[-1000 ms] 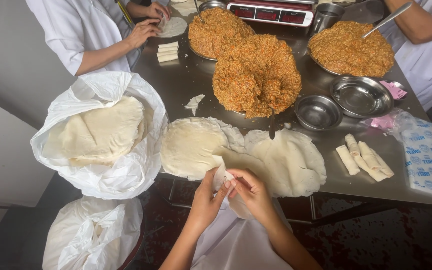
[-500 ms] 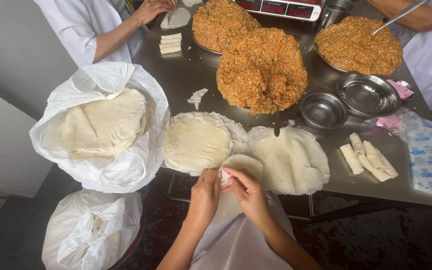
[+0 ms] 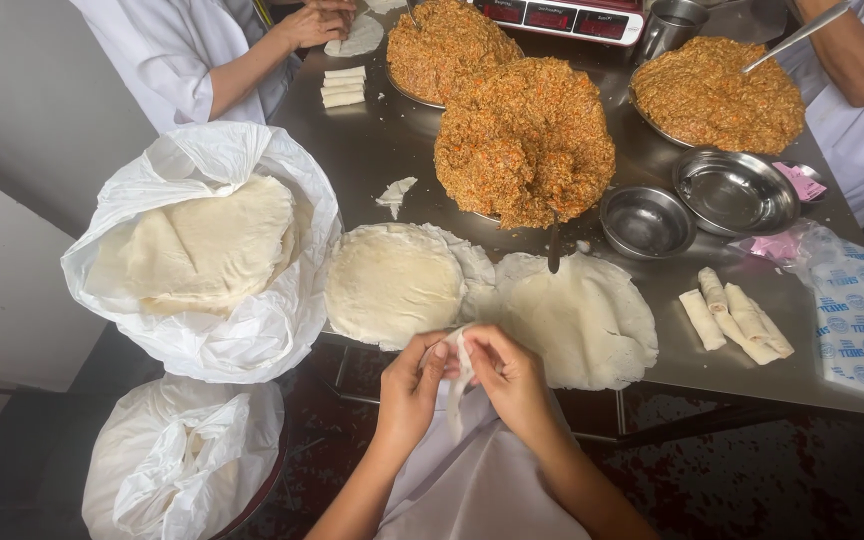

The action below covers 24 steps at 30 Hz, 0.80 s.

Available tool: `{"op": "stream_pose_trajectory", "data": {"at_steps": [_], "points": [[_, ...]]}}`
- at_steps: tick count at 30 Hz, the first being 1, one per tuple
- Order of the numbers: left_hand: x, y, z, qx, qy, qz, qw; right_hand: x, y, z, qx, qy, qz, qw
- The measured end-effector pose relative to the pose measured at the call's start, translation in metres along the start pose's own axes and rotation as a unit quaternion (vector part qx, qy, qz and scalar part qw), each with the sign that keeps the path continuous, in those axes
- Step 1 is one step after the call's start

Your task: The person takes thin, white, circular sheets of dough from a plastic bag and places them on a stainless steel table. They scoop a portion of a brown, textured filling from a large metal bowl using a spoon and place it onto the center of the dough. The person then folds the dough over the filling and rolls it into a cylindrical shape, placing the finished roll on the table next to others.

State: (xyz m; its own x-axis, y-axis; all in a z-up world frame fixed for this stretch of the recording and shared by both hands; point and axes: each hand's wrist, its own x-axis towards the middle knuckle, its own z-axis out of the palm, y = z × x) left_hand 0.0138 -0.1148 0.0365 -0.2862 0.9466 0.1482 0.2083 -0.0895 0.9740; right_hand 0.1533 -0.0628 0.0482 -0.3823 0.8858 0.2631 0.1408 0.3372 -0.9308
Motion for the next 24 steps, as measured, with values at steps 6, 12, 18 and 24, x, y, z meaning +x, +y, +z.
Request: {"op": "stream_pose_trajectory", "data": {"at_steps": [6, 12, 18, 24], "points": [[0.012, 0.034, -0.002, -0.048, 0.105, 0.174, 0.978, 0.020, -0.092, -0.012, -0.210, 0.081, -0.369, 0.902], [0.018, 0.014, -0.007, 0.203, 0.091, 0.210, 0.952, 0.016, -0.029, -0.003, -0.218, 0.017, -0.240, 0.946], [0.016, -0.020, 0.003, 0.202, 0.059, 0.181, 0.961, 0.017, 0.023, 0.003, -0.269, 0.026, -0.146, 0.952], [0.007, -0.019, 0.006, 0.195, 0.070, 0.082, 0.975, 0.010, 0.053, 0.020, -0.321, 0.114, -0.238, 0.910]]}}
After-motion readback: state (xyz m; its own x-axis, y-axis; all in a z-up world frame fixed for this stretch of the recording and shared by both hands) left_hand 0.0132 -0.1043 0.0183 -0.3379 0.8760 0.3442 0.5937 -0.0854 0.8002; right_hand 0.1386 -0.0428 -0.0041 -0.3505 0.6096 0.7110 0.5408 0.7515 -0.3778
